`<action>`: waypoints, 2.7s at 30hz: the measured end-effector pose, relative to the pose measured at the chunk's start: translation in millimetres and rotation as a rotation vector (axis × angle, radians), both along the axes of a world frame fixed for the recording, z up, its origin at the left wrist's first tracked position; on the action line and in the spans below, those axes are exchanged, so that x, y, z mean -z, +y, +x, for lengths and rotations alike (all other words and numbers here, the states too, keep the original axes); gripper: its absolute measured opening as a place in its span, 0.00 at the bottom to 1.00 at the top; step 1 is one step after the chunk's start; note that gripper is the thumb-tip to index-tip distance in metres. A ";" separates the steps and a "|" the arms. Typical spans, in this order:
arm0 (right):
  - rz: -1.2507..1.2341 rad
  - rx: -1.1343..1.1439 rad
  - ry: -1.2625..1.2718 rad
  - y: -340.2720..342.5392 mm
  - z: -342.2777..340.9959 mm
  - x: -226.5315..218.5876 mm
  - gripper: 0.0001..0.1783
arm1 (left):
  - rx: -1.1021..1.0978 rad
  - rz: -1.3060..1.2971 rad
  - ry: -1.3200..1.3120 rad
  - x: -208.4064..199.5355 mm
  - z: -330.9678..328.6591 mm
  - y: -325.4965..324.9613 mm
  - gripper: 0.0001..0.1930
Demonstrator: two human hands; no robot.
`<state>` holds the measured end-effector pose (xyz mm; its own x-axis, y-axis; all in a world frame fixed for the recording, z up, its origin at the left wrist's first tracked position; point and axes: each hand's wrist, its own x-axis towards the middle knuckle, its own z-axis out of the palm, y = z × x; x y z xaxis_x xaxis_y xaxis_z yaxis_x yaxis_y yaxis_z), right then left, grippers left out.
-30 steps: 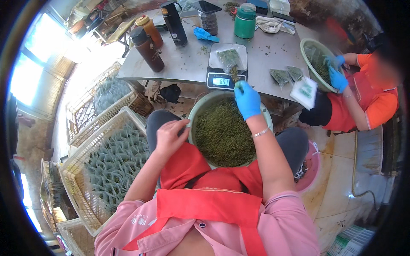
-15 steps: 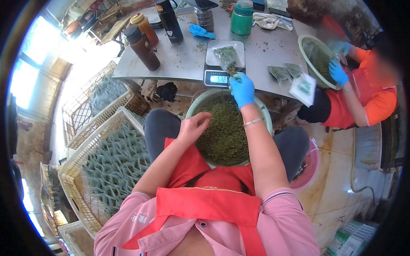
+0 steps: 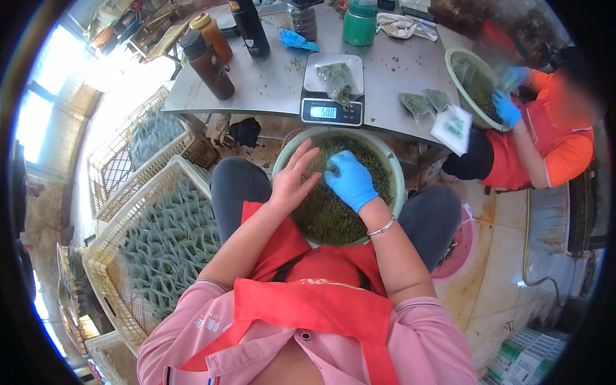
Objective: The person scoops green tea leaves from a bowl into small plastic bags, weighs each bag on a digital scale, and places the filled bags into a white crate. The process is repeated continuously with another worker visible in the background performing similar actions.
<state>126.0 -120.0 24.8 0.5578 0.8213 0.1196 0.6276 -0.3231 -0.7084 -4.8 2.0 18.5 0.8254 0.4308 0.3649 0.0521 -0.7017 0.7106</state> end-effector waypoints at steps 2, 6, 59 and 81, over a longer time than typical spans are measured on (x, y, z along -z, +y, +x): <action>-0.049 -0.025 0.078 -0.8 -6.1 -4.5 0.11 | 0.011 0.033 -0.058 5.1 0.3 -0.3 0.16; -0.030 -0.018 0.141 -2.0 -8.0 -6.1 0.11 | -0.019 -0.493 0.118 11.9 -4.0 -1.5 0.10; 0.001 0.107 0.330 -20.7 -23.5 47.8 0.07 | 0.175 -0.571 0.160 28.7 -8.9 -11.4 0.05; 0.151 -0.062 0.834 -20.8 -1.3 -13.2 0.17 | 0.124 -1.069 0.123 17.7 -13.9 -6.9 0.11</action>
